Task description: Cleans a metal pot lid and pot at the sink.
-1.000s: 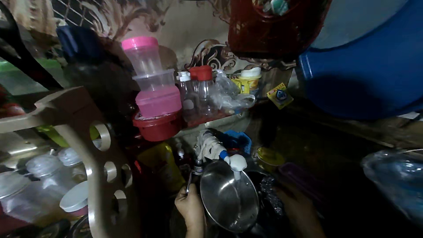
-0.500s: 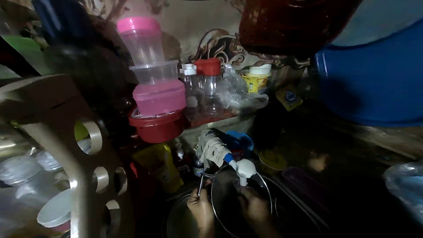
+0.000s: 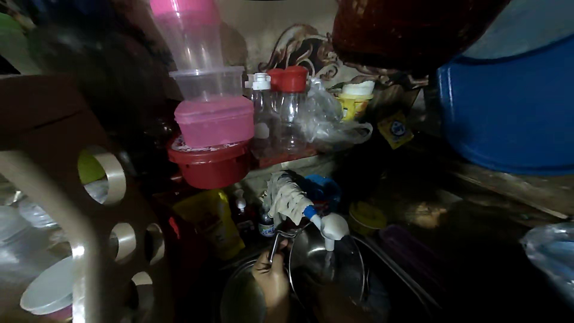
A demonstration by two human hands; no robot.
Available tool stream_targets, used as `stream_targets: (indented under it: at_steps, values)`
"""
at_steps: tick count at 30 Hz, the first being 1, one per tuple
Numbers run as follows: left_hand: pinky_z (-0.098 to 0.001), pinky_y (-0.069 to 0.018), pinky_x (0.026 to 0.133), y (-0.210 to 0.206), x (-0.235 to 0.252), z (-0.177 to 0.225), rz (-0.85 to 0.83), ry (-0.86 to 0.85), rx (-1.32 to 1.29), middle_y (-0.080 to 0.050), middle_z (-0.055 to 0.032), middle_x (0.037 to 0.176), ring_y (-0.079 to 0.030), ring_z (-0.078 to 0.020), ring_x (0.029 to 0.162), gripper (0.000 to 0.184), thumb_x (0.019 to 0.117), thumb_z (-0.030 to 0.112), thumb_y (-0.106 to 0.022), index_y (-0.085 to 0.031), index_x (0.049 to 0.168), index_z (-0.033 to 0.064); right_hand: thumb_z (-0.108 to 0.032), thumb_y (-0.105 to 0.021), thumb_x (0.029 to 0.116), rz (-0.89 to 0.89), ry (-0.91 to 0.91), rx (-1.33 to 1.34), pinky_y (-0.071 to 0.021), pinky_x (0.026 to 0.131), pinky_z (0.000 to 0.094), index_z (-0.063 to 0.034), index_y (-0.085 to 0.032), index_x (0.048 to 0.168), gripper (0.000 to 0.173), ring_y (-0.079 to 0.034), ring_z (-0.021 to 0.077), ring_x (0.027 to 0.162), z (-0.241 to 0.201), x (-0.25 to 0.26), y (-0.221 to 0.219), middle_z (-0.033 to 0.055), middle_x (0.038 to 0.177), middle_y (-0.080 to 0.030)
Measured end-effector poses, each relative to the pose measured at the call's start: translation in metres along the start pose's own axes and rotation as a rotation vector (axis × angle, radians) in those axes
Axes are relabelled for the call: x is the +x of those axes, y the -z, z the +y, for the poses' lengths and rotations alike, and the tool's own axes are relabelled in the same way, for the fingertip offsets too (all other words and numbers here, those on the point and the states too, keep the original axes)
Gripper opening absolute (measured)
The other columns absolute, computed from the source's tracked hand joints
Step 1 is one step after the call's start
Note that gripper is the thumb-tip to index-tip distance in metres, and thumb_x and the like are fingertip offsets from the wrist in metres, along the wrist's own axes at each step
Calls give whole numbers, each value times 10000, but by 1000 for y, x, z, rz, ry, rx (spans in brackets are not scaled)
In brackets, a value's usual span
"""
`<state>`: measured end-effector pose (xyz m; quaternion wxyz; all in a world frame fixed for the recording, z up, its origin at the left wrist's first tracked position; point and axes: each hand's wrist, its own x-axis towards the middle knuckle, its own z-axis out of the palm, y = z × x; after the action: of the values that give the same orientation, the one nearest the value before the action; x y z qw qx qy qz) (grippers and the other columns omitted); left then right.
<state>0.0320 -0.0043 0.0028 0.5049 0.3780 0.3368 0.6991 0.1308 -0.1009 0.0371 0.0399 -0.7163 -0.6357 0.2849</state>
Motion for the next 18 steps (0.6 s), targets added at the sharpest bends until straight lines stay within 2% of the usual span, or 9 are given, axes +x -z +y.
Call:
stream_targets:
  at_steps: [2,4,5,7,10,12,14,16,18]
  values:
    - [-184,-534,560,2,-4,-1,-16,8,14,-764,-73,777,-662,-37,605,209,861,-51,-559,-679,694,-13,-296,-411,1097,16,7,-10,-217,1241,586,-115,-500,1528,476,-288,362,1538,5,-2,-6,102,1642,-383]
    - [-189,-544,576,3,-6,-1,-37,-2,0,-768,-76,788,-673,-43,620,217,866,-46,-559,-677,687,-11,-308,-422,1090,73,-95,-67,-217,1221,627,-62,-499,1511,494,-308,403,1517,13,0,-7,184,1596,-423]
    - [-187,-540,575,4,-7,-1,-39,-3,-9,-768,-77,791,-671,-42,620,215,857,-48,-556,-673,681,-10,-306,-427,1089,99,-156,-76,-197,1223,633,-14,-467,1514,517,-283,430,1521,18,3,-7,242,1585,-408]
    - [-186,-545,586,3,-7,1,-44,-2,-21,-771,-82,805,-675,-43,632,208,851,-51,-553,-673,686,-10,-287,-431,1092,121,-162,-30,-194,1236,606,20,-405,1543,546,-259,430,1533,22,4,-6,272,1603,-362]
    - [-193,-554,592,3,-8,0,-35,17,-16,-768,-75,791,-683,-49,636,198,853,-40,-569,-675,690,-4,-252,-440,1097,79,-27,98,-279,1232,537,-36,-434,1551,503,-355,374,1504,10,-9,-9,199,1612,-397]
    - [-198,-565,605,4,-7,-3,-65,1,-44,-777,-82,818,-701,-59,658,200,843,-49,-550,-678,697,-3,-266,-486,1071,125,-73,74,-375,1164,587,-67,-515,1498,472,-473,413,1404,12,-11,-12,229,1506,-508]
    - [-198,-553,586,6,-5,-5,-70,-4,-46,-777,-95,826,-689,-59,640,195,834,-52,-548,-682,697,-13,-308,-475,1073,171,-184,11,-279,1204,612,-15,-483,1503,521,-384,446,1459,23,-2,-11,263,1534,-463]
    - [-190,-542,581,7,-5,-3,-73,13,-20,-779,-91,835,-682,-47,635,198,835,-43,-546,-670,686,-3,-297,-451,1083,208,-179,16,-199,1244,593,10,-394,1554,565,-253,424,1538,24,7,-10,246,1626,-342]
    - [-181,-531,573,5,-4,-1,-65,35,1,-775,-73,813,-664,-31,619,202,852,-35,-566,-677,687,1,-241,-454,1082,235,-25,112,-241,1250,540,-25,-420,1554,519,-292,366,1536,10,6,-11,195,1646,-335]
